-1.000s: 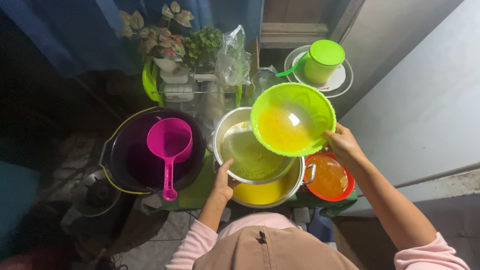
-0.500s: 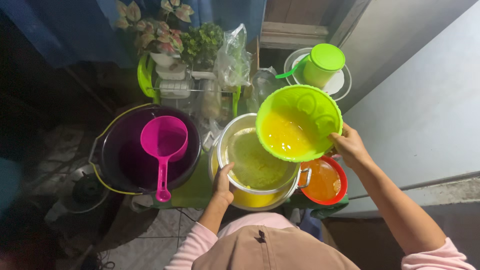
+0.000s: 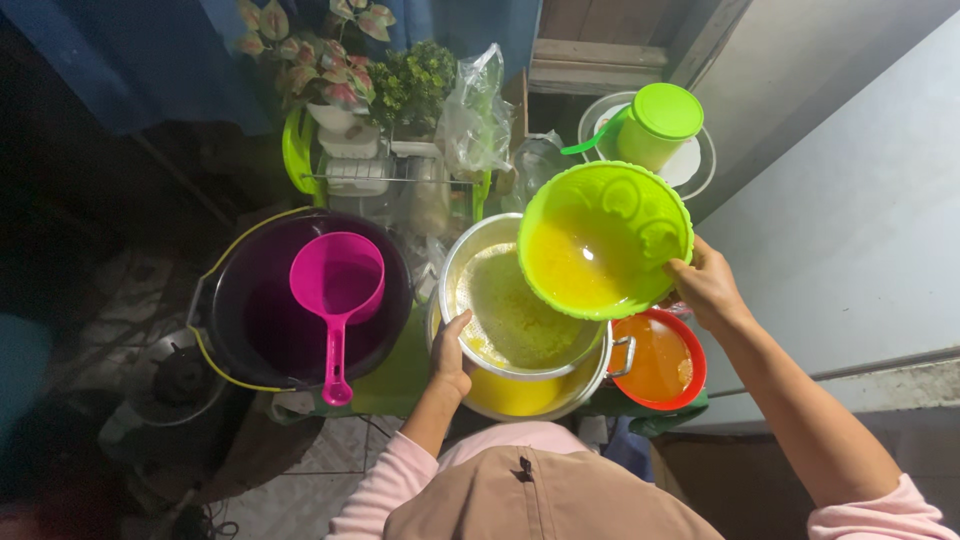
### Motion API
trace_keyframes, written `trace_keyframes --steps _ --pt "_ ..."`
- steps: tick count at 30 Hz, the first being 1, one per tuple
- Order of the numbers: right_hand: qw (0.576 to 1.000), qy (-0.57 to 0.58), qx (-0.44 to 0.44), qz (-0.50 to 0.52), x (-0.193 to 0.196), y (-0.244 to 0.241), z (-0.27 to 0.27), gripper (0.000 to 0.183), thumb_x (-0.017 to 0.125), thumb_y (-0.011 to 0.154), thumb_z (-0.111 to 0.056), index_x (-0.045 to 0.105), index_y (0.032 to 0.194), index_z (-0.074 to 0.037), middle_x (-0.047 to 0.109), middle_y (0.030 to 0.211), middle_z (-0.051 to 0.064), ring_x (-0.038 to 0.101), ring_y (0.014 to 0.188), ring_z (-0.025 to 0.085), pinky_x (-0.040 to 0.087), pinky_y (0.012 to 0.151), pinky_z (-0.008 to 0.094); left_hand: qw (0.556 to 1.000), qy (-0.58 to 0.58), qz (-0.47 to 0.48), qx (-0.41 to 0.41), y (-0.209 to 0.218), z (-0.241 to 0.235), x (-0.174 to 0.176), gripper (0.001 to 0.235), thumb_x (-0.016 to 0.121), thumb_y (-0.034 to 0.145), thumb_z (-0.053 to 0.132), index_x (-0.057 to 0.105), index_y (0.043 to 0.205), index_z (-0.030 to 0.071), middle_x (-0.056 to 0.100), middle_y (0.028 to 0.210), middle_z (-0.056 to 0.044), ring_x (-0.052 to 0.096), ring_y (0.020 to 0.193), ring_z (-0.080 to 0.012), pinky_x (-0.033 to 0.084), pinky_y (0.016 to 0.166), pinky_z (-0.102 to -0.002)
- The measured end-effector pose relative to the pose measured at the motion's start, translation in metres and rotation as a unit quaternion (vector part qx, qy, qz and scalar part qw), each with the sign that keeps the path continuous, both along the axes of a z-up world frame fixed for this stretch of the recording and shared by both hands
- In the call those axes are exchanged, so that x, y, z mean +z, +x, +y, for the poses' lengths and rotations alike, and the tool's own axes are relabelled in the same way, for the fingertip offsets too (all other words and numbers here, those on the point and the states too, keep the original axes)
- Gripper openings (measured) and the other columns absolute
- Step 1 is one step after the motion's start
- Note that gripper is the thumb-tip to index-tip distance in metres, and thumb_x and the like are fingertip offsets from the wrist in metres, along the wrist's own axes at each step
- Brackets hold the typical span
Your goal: The person presses a yellow pulp through a metal sieve into a pot, then pours water from a pink scoop into a green bowl and mixes it by hand. The person pours the mixed liquid through the sieve into the pot and repeats the process.
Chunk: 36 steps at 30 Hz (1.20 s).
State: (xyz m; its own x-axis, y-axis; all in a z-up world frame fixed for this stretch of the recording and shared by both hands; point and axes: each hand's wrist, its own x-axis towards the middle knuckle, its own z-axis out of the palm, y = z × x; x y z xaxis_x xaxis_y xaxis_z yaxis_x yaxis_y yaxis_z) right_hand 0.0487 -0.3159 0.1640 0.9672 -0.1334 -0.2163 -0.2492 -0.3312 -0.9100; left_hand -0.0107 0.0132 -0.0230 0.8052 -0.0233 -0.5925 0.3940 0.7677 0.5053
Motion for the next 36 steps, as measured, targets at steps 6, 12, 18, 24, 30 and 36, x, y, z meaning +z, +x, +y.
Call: trace_keyframes --steps 6,12,18,24,30,36 --pt "0.999 -0.033 -0.015 0.0 0.005 -0.002 0.009 0.046 0.048 0.094 0.001 0.055 0.139 -0.004 0.071 0.101 0.015 0.072 0.07 0.024 0.06 0.054 0.037 1.0 -0.002 -0.012 0.001 0.006 0.006 0.002 0.054 0.068 0.087 0.028 0.06 0.135 0.005 0.068 0.126 -0.012 0.068 0.111 -0.0249 0.055 0.092 -0.037" --pt "0.999 -0.041 -0.019 0.005 0.009 -0.006 0.012 0.045 0.048 0.094 -0.001 0.054 0.139 -0.004 0.072 0.101 0.013 0.072 0.072 0.023 0.06 0.055 0.036 1.0 0.011 -0.005 -0.007 0.007 0.009 0.002 0.056 0.069 0.086 0.029 0.06 0.136 0.004 0.069 0.126 -0.013 0.068 0.111 -0.0261 0.056 0.091 -0.038" --pt "0.998 -0.065 -0.018 0.003 0.01 -0.008 0.012 0.044 0.048 0.094 -0.001 0.055 0.137 -0.003 0.071 0.1 0.014 0.072 0.071 0.024 0.06 0.056 0.036 0.999 0.031 0.017 -0.025 0.006 0.009 0.008 0.055 0.067 0.086 0.03 0.061 0.135 0.006 0.069 0.125 -0.013 0.068 0.109 -0.0253 0.057 0.087 -0.038" --pt "0.998 -0.06 -0.022 0.003 0.013 -0.009 0.014 0.045 0.048 0.093 -0.002 0.055 0.138 -0.004 0.072 0.1 0.014 0.071 0.069 0.023 0.059 0.054 0.035 1.0 0.014 -0.013 -0.025 0.008 0.008 0.008 0.054 0.067 0.086 0.029 0.06 0.136 0.006 0.069 0.124 -0.013 0.069 0.108 -0.0255 0.058 0.087 -0.038" --pt "0.998 -0.066 -0.023 -0.001 0.018 -0.012 0.017 0.045 0.047 0.094 -0.003 0.056 0.139 -0.005 0.072 0.098 0.014 0.072 0.067 0.023 0.058 0.054 0.036 1.0 0.018 -0.004 -0.021 0.01 0.008 0.001 0.053 0.067 0.086 0.028 0.06 0.135 0.007 0.07 0.123 -0.013 0.07 0.107 -0.0257 0.058 0.087 -0.038" --pt "0.997 -0.066 0.0 -0.043 0.013 -0.014 0.017 0.043 0.049 0.093 -0.002 0.058 0.136 -0.004 0.072 0.1 0.013 0.072 0.069 0.019 0.06 0.054 0.035 1.0 -0.002 -0.01 -0.02 0.014 0.011 -0.011 0.052 0.067 0.086 0.028 0.06 0.134 0.008 0.07 0.12 -0.012 0.07 0.105 -0.0261 0.057 0.088 -0.039"
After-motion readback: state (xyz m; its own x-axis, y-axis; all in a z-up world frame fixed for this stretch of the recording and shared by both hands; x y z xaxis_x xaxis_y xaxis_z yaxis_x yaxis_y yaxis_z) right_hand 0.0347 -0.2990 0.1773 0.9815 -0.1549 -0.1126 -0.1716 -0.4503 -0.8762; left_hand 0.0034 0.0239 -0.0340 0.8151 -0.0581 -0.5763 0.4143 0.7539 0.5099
